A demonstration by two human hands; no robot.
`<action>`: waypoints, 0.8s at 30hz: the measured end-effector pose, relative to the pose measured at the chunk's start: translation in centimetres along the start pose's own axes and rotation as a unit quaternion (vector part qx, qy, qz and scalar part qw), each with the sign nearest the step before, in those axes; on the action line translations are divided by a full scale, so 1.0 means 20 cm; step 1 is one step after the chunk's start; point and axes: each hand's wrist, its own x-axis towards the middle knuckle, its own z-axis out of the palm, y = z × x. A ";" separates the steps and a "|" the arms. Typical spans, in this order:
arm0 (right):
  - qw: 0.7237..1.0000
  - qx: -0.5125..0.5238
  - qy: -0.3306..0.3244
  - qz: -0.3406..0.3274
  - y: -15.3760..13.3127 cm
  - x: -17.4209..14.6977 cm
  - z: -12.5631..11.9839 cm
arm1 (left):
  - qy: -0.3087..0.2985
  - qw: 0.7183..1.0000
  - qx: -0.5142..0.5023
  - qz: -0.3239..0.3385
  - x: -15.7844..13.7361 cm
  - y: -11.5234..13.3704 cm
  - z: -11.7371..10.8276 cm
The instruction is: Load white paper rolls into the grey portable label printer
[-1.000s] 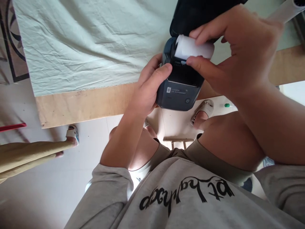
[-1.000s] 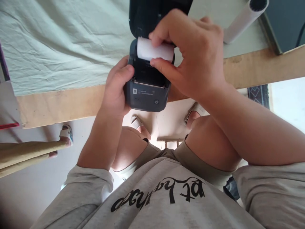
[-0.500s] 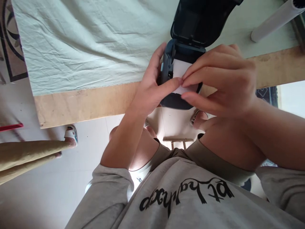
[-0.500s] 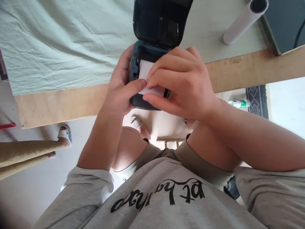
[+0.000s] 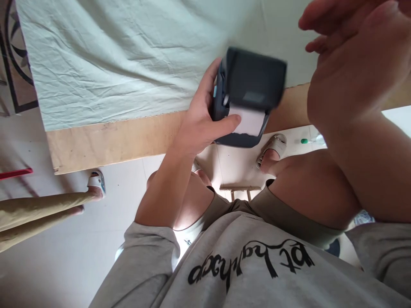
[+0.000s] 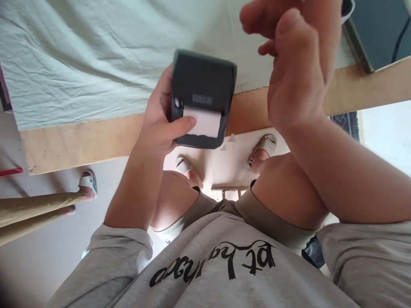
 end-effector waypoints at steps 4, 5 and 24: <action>0.990 -0.052 -0.071 0.115 -0.05 -0.04 0.03 | -0.025 0.999 -0.018 0.042 0.00 0.00 0.01; 0.983 -0.063 -0.111 0.129 -0.06 -0.05 0.04 | -0.031 0.998 -0.025 0.047 0.00 0.01 0.01; 0.971 -0.115 -0.195 0.078 -0.02 -0.07 0.06 | -0.024 0.997 -0.065 0.024 0.02 0.06 0.07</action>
